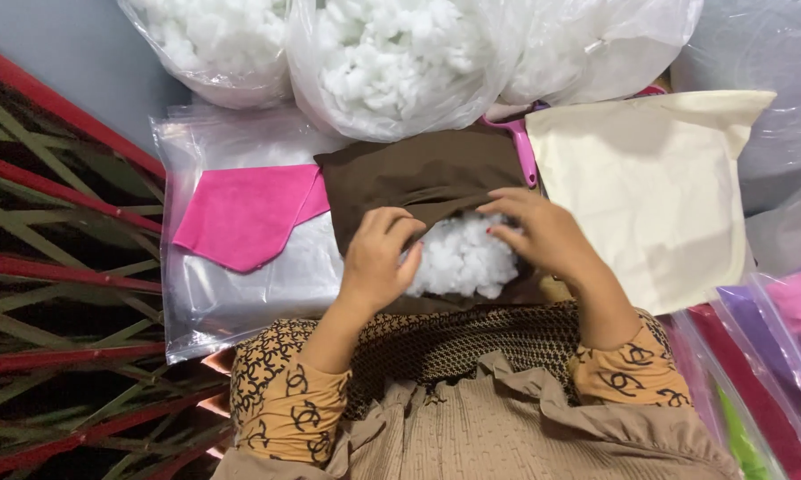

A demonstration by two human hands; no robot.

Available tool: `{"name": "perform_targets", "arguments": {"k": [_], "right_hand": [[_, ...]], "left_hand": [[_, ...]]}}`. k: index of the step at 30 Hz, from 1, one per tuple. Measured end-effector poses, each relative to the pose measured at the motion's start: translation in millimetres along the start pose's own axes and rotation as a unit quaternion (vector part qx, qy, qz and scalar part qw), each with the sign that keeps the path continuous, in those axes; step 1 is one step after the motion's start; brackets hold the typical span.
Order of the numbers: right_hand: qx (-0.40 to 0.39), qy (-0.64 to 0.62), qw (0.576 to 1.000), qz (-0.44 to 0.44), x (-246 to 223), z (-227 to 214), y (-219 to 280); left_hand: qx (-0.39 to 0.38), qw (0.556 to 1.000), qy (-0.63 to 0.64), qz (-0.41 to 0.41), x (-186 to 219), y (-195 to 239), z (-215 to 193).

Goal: The person takes handfuls of white cotton-like stuffing from plastic bags and places them into a brown fabric pillowcase. They use their hands to press and distribute the stuffing evenly inside the case, occasionally lifting and turning the pillow to adjust the filling.

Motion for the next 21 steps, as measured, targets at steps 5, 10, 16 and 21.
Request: {"name": "perform_targets", "arguments": {"k": [5, 10, 16, 21], "right_hand": [[-0.065, 0.175, 0.960, 0.207, 138, 35, 7], [-0.131, 0.200, 0.937, 0.253, 164, 70, 1], [-0.042, 0.006, 0.967, 0.250, 138, -7, 6], [0.045, 0.033, 0.962, 0.267, 137, -17, 0]], "left_hand": [[-0.040, 0.984, -0.062, 0.162, 60, 4, 73], [-0.220, 0.953, -0.127, 0.164, 53, 24, 141], [-0.177, 0.961, -0.210, 0.013, -33, 18, 144], [-0.090, 0.956, -0.209, 0.184, 13, -6, 109]]}}
Point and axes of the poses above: each hand's wrist, its own y-axis away from the middle knuckle, its own z-axis out of the palm, x = y × z, the point moved 9 cm from there along -y, towards the middle knuckle, and after that the axes turned 5 degrees about z, right-handed, at the moved point
